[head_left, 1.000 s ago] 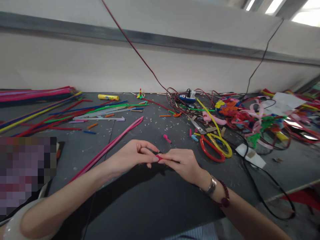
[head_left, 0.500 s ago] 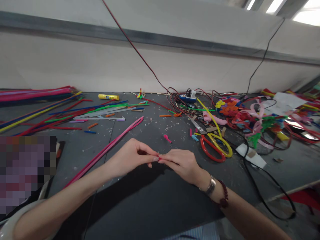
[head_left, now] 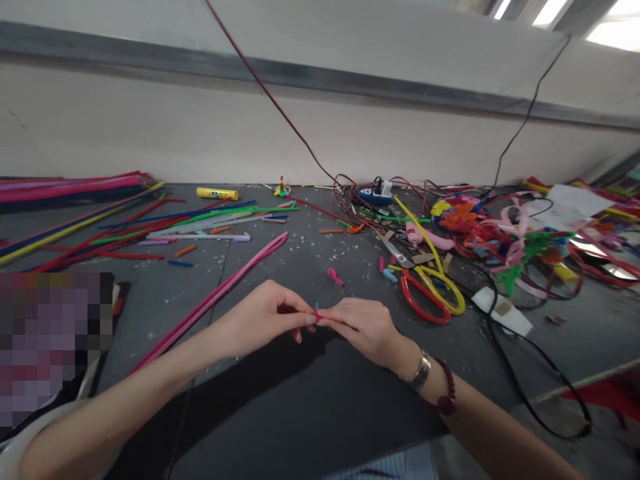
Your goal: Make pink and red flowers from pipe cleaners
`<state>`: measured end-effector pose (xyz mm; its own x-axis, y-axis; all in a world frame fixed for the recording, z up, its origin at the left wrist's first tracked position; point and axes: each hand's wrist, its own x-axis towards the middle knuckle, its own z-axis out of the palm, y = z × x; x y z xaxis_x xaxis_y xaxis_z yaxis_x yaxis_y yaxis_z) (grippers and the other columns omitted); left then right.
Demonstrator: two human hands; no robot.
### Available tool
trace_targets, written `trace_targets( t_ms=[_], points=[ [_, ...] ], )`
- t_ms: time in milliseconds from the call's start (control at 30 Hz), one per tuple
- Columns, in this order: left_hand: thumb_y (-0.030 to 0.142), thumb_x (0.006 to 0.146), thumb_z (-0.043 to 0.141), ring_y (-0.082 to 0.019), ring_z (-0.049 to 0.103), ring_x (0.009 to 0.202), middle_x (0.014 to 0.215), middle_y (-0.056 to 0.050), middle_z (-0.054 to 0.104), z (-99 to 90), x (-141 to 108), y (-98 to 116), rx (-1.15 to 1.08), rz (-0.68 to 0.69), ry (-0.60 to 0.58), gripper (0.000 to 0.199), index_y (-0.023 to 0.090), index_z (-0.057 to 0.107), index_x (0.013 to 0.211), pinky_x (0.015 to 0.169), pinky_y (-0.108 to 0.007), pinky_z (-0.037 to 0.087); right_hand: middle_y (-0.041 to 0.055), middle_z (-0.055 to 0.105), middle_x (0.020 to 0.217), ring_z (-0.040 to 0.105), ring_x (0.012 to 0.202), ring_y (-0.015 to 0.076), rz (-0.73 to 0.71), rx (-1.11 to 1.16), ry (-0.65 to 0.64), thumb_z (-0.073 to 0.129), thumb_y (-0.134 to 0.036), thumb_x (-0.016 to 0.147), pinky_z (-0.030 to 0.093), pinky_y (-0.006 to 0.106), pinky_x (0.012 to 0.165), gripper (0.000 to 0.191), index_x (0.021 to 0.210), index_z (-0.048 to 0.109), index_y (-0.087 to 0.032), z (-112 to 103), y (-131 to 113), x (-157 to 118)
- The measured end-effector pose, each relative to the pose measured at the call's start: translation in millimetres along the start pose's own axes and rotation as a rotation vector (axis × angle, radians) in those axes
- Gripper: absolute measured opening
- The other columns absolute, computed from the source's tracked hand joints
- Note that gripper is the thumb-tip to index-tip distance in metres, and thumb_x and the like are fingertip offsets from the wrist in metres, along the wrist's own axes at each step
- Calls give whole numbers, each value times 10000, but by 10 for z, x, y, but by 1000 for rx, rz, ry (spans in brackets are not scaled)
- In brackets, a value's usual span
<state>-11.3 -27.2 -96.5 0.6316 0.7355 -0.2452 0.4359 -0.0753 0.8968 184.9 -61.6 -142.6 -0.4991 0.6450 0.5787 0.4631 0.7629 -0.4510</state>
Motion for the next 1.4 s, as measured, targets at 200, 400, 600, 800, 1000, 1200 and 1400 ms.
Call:
trace_targets(
  t_ms=[200, 400, 600, 800, 1000, 1200, 1400],
  points=[
    [282, 777, 517, -115, 566, 531, 563, 10, 645, 0, -53, 49, 178, 47, 52, 216, 184, 704, 734, 482, -180, 364, 35, 700, 805, 626, 709, 130, 0, -25, -12, 496, -240, 859, 500, 243, 672, 179, 936, 646, -177, -13, -14, 20],
    [309, 749, 575, -86, 532, 516, 688, -27, 670, -73, -13, 44, -119, -71, -43, 201, 141, 682, 722, 488, -179, 377, 62, 692, 851, 625, 781, 147, -60, -87, 76, 531, -183, 832, 507, 277, 744, 190, 993, 625, -148, -93, 23, 47],
    [305, 743, 611, -68, 501, 529, 701, -43, 670, -72, -7, 51, -291, -141, -70, 198, 123, 688, 720, 464, -159, 342, 93, 669, 933, 605, 880, 167, -160, -159, 14, 485, -109, 839, 509, 299, 765, 213, 1010, 610, -129, -164, 23, 24],
    [199, 750, 610, -74, 545, 615, 851, -55, 675, -90, -19, 50, -559, -177, -150, 137, 147, 705, 833, 520, -144, 409, 83, 674, 857, 614, 810, 163, -157, -187, 103, 522, -97, 811, 515, 295, 726, 195, 976, 621, -131, -131, 42, 7],
    [180, 711, 661, -92, 576, 659, 727, -27, 669, -121, -21, 30, -623, -229, -190, 126, 154, 718, 820, 651, -180, 465, 57, 681, 780, 615, 737, 136, -108, -87, 219, 570, -72, 772, 510, 262, 704, 152, 896, 637, -131, -75, 33, 37],
    [211, 673, 696, -83, 573, 614, 687, -19, 673, -83, -3, 20, -540, -190, -77, 113, 154, 722, 768, 590, -164, 449, 35, 677, 715, 607, 657, 119, 87, 36, 237, 567, -119, 778, 487, 238, 646, 88, 786, 647, -154, -47, -55, 57],
    [171, 642, 707, -88, 574, 593, 633, 10, 678, -11, 14, 60, -416, -40, 131, 90, 176, 708, 731, 593, -176, 450, 33, 669, 647, 608, 590, 117, 411, 266, 177, 584, -200, 771, 464, 213, 588, 115, 699, 657, -148, 9, -150, 75]
  ],
)
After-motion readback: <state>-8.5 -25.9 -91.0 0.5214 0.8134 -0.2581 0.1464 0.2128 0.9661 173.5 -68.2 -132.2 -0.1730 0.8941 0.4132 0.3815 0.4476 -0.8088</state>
